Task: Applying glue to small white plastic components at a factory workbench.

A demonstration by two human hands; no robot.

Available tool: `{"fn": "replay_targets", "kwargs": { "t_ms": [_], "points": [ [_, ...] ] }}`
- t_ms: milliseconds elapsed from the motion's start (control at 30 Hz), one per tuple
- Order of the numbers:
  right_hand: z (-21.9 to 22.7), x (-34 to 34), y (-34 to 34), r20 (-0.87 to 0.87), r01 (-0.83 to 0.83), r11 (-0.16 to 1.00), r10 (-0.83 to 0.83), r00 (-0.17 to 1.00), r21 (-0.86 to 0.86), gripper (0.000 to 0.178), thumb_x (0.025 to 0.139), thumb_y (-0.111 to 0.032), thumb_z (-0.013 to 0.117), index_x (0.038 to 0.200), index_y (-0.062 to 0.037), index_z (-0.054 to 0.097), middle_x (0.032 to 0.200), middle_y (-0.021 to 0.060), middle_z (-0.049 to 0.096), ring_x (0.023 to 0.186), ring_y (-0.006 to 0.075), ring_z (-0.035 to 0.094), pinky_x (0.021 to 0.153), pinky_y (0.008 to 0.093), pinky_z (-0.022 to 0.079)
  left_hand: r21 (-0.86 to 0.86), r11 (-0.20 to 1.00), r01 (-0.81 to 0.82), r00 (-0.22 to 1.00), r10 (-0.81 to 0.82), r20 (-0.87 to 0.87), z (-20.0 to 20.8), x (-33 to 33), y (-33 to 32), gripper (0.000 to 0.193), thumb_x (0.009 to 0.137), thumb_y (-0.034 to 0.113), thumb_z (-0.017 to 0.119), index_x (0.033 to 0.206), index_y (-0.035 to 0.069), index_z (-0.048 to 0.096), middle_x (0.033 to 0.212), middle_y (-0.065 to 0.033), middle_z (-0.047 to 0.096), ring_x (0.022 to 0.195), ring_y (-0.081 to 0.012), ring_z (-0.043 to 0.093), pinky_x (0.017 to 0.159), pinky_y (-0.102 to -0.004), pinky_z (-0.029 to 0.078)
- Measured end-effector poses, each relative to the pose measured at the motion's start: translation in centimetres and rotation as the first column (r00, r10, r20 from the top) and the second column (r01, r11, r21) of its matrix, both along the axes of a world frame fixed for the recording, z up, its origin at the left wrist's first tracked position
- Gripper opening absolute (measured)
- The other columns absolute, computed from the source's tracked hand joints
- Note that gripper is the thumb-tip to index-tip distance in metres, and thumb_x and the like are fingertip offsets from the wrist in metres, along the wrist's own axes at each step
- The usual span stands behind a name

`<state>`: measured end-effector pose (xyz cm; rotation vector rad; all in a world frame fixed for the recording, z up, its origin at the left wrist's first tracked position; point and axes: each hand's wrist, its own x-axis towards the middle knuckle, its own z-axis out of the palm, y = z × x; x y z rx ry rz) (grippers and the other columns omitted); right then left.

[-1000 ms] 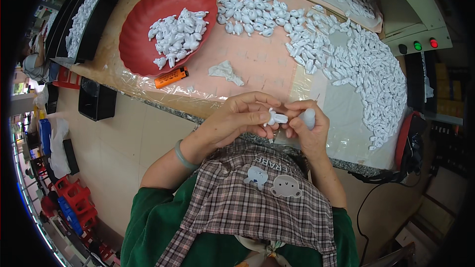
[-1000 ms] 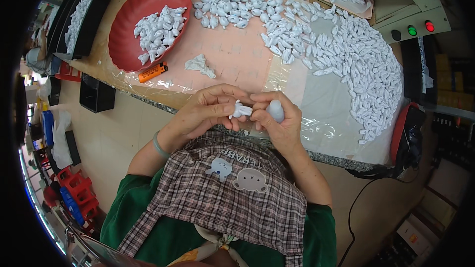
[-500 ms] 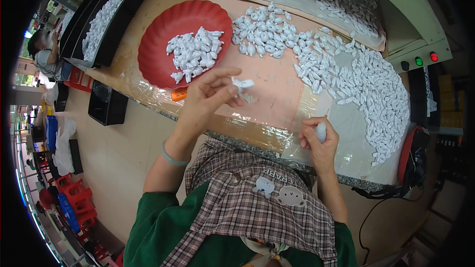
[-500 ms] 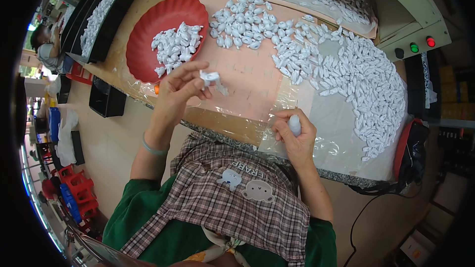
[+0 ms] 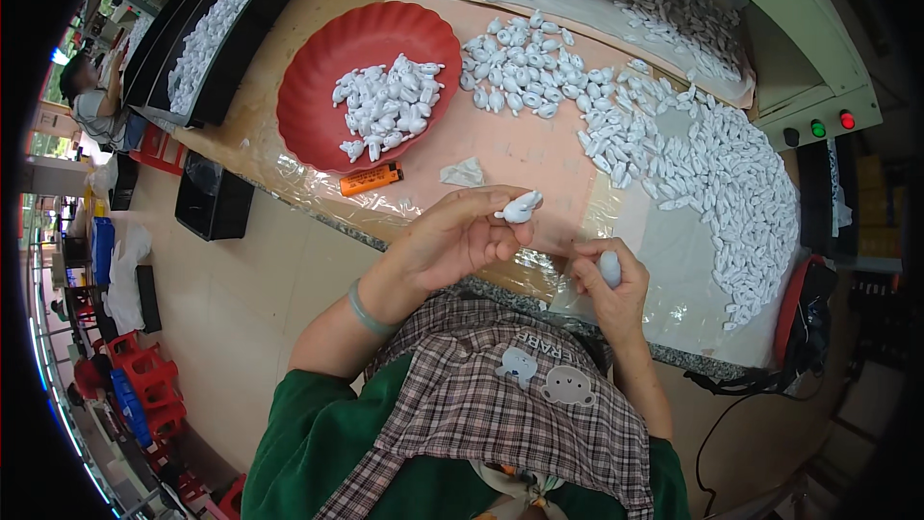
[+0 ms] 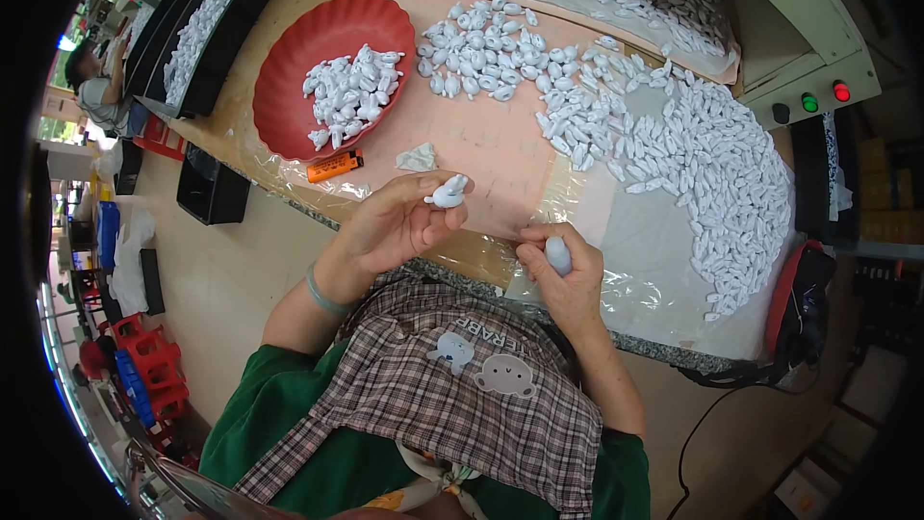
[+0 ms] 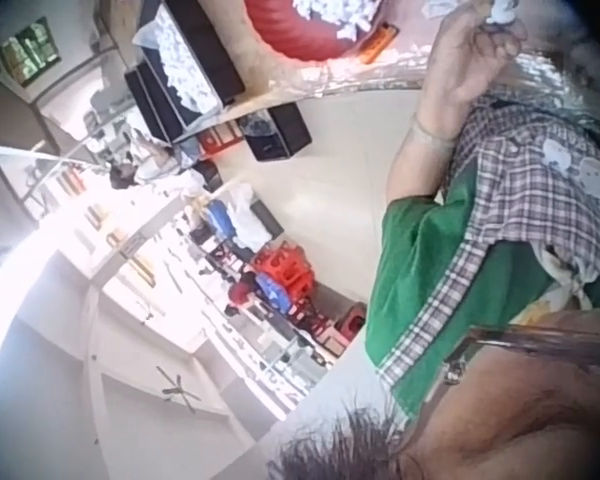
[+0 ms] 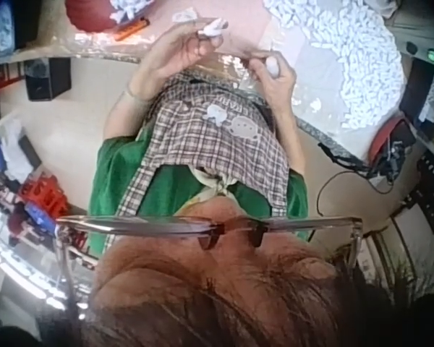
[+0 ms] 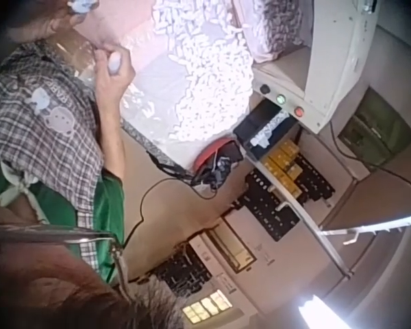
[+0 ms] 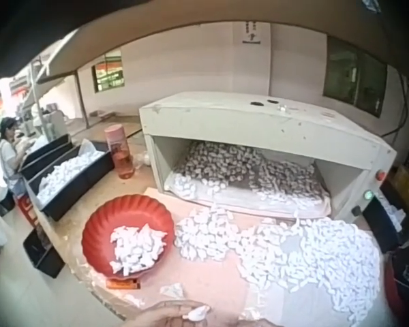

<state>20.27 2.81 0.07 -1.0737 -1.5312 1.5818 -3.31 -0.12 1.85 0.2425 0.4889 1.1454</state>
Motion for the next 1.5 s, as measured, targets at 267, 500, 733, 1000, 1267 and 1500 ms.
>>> {"fn": "replay_targets", "kwargs": {
  "t_ms": [267, 500, 733, 1000, 1267, 1500],
  "points": [
    [0.4, -1.8, 0.5, 0.048, -0.032, 0.998, 0.030, 0.998, 0.045, 0.011, 0.087, -0.005, 0.065, 0.095, 0.0010, 0.060, 0.073, 0.0034, 0.060, 0.060, 0.0064, 0.052, 0.054, 0.0198, 0.042, -0.009, 0.999, -0.038, 0.999, 0.038, -0.011, -0.6, -0.9, -0.9, 0.033, 0.096, 0.016, 0.045, 0.117, -0.009, 0.053, 0.092, -0.0136, 0.061, 0.083, -0.0159, 0.063, 0.073, -0.0217, 0.055],
    [0.7, -4.4, 1.9, 0.104, -0.090, 0.989, 0.078, 0.991, 0.119, 0.009, 0.086, -0.004, 0.064, 0.094, 0.0003, 0.061, 0.074, 0.0020, 0.060, 0.058, 0.0054, 0.051, 0.054, 0.0190, 0.041, 0.021, 0.986, -0.166, 0.973, 0.168, -0.159, -0.9, -3.6, -2.3, 0.037, 0.096, 0.016, 0.048, 0.123, -0.008, 0.051, 0.095, -0.0136, 0.062, 0.086, -0.0174, 0.063, 0.075, -0.0221, 0.054],
    [0.8, -8.9, 3.9, 0.195, -0.175, 0.902, 0.104, 0.975, 0.394, 0.015, 0.081, -0.001, 0.068, 0.094, 0.0005, 0.062, 0.085, 0.0053, 0.064, 0.075, 0.0141, 0.060, 0.066, 0.0268, 0.047, -0.059, 0.960, -0.273, 0.959, 0.267, -0.094, -1.1, -4.8, -3.4, 0.028, 0.096, 0.015, 0.050, 0.113, -0.005, 0.057, 0.091, -0.0139, 0.065, 0.073, -0.0134, 0.062, 0.067, -0.0208, 0.052],
    [-0.9, -10.3, 4.6, 0.470, -0.351, 0.720, 0.038, 0.882, 0.599, 0.016, 0.080, -0.003, 0.069, 0.094, -0.0008, 0.063, 0.081, 0.0054, 0.062, 0.072, 0.0155, 0.061, 0.064, 0.0279, 0.048, -0.056, 0.962, -0.269, 0.963, 0.270, 0.015, -1.9, -4.9, -4.0, 0.030, 0.096, 0.016, 0.049, 0.116, -0.005, 0.054, 0.095, -0.0146, 0.062, 0.086, -0.0151, 0.063, 0.072, -0.0210, 0.053],
    [3.3, -9.8, 3.4, -0.060, -0.058, 0.932, 0.085, 0.995, 0.359, 0.009, 0.079, 0.001, 0.068, 0.082, -0.0006, 0.060, 0.084, 0.0033, 0.056, 0.063, 0.0081, 0.052, 0.062, 0.0209, 0.044, -0.112, 0.963, -0.245, 0.969, 0.245, -0.011, -2.0, -3.0, -3.6, 0.023, 0.095, 0.016, 0.053, 0.109, -0.001, 0.059, 0.088, -0.0100, 0.064, 0.072, -0.0112, 0.059, 0.064, -0.0203, 0.049],
    [4.1, -9.7, 2.9, 0.099, -0.239, 0.812, 0.221, 0.970, 0.533, 0.013, 0.073, 0.003, 0.070, 0.079, -0.0011, 0.059, 0.099, 0.0113, 0.062, 0.081, 0.0172, 0.063, 0.071, 0.0275, 0.049, -0.131, 0.970, -0.205, 0.979, 0.206, -0.006, -2.4, -1.6, -3.5, 0.020, 0.094, 0.016, 0.055, 0.103, -0.001, 0.060, 0.086, -0.0088, 0.065, 0.073, -0.0118, 0.060, 0.066, -0.0206, 0.050]
  ]
}}
